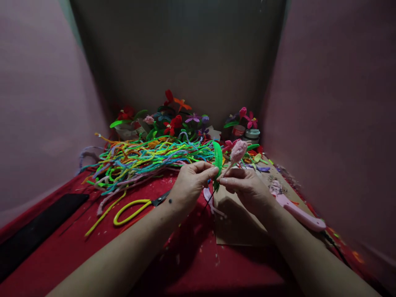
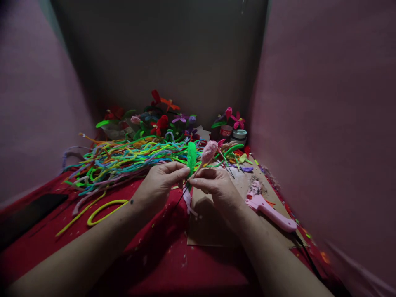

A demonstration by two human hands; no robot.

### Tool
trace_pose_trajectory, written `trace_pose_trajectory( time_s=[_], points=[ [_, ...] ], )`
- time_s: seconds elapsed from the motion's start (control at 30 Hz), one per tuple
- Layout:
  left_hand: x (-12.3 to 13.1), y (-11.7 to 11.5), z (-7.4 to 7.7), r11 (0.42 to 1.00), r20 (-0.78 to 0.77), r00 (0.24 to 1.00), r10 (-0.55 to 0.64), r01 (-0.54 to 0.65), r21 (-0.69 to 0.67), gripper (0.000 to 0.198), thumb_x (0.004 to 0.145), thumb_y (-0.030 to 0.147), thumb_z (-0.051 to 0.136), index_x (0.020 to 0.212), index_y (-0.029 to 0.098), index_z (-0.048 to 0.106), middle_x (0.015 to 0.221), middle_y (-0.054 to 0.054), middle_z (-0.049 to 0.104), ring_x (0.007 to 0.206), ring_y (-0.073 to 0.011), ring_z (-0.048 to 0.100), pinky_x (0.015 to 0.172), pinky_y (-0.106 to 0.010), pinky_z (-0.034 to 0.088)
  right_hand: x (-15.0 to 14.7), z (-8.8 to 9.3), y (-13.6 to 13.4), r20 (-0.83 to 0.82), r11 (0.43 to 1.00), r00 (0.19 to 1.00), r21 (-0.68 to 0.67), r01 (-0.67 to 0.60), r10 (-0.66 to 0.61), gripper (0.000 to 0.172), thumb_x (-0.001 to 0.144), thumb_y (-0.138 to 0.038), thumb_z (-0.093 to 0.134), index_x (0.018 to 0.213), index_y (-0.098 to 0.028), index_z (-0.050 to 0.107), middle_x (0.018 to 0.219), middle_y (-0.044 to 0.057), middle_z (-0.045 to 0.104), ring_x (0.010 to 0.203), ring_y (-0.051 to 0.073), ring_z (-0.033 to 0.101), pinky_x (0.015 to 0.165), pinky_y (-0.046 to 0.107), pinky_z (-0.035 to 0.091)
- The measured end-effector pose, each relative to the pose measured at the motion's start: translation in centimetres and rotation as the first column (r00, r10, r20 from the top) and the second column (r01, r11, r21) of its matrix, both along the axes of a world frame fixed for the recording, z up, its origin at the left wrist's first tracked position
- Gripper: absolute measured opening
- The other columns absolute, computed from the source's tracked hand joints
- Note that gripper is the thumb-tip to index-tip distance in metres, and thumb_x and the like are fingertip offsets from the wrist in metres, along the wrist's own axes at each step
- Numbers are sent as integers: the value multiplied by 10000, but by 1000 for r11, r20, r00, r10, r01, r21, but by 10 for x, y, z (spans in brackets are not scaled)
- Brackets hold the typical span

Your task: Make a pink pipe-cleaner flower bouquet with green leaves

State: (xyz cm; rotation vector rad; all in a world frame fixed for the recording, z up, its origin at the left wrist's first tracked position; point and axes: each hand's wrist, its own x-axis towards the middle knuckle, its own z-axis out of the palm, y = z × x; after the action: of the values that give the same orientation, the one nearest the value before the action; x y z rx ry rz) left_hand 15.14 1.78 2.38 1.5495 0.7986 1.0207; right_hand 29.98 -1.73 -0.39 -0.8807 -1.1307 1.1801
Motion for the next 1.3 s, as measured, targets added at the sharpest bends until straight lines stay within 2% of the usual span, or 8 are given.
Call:
trace_pose_trajectory(
  time_s=[0.13, 0.37, 0.5, 0.63, 0.9, 1.13, 1.23, 1.3],
  points=[
    [-1, -3, -3, 999, 49, 999, -11, 13, -39, 195, 727, 309, 646, 672, 123, 618, 617, 16, 543, 563, -72, 450, 569, -206, 361, -5, -1, -2, -9, 999, 1000, 29, 27, -27, 71, 597, -209, 759, 616, -203, 691, 611, -36, 588, 555, 84, 431, 557, 256, 324],
    [-1, -10, -4, 955, 154, 976, -156, 188, -229, 333, 662, 200, 703, 971, 152, 588, 722, -9, 633, 631, -121, 589, 612, -243, 447, -2, -3, -1, -97, 995, 991, 33, 93, -90, 62, 615, -168, 745, 638, -201, 698, 621, -39, 597, 556, 74, 446, 533, 231, 336],
    [0, -9, -8, 961, 210, 969, -128, 174, -217, 290, 668, 171, 694, 940, 130, 599, 671, -9, 644, 570, -119, 595, 589, -246, 449, -2, -5, -1, -11, 987, 992, 100, 125, -125, 39, 645, -196, 733, 664, -194, 699, 645, -24, 610, 575, 87, 470, 553, 234, 374],
    [0, -6, -14, 956, 257, 956, -139, 197, -215, 266, 677, 184, 696, 929, 134, 628, 649, -8, 647, 538, -108, 579, 556, -235, 441, -6, -1, -6, 50, 960, 973, 182, 211, -223, 50, 648, -198, 731, 649, -197, 680, 692, -9, 631, 706, 137, 561, 706, 290, 447],
    [1, -7, -15, 970, 250, 963, -101, 151, -192, 271, 667, 150, 693, 938, 136, 688, 723, -28, 669, 596, -111, 588, 545, -223, 465, -10, 3, -11, 255, 877, 874, 372, 306, -413, 35, 735, -199, 663, 716, -207, 691, 811, 15, 667, 810, 169, 602, 799, 336, 467],
    [2, -15, -10, 996, 132, 989, -64, 71, -50, 243, 716, 130, 630, 942, 157, 716, 760, -38, 687, 651, -122, 591, 568, -224, 491, -8, 1, -12, 267, 891, 883, 356, 282, -387, 97, 761, -210, 645, 813, -228, 726, 901, 35, 693, 875, 188, 621, 834, 377, 484],
    [2, -14, -19, 983, 42, 999, 11, -18, 182, 268, 767, 160, 586, 1013, 160, 694, 744, -40, 675, 615, -117, 583, 550, -225, 490, -8, 3, -12, 328, 858, 836, 428, 284, -440, 128, 768, -190, 634, 828, -249, 731, 900, 19, 696, 890, 176, 615, 861, 361, 467],
    [1, -12, -26, 910, -22, 998, 55, -41, 412, 292, 800, 162, 546, 1064, 164, 670, 781, -50, 677, 615, -114, 580, 582, -234, 499, -9, 4, -12, 348, 844, 813, 448, 293, -467, 122, 766, -193, 635, 807, -254, 733, 879, 13, 696, 864, 172, 613, 838, 351, 470]
  ],
)
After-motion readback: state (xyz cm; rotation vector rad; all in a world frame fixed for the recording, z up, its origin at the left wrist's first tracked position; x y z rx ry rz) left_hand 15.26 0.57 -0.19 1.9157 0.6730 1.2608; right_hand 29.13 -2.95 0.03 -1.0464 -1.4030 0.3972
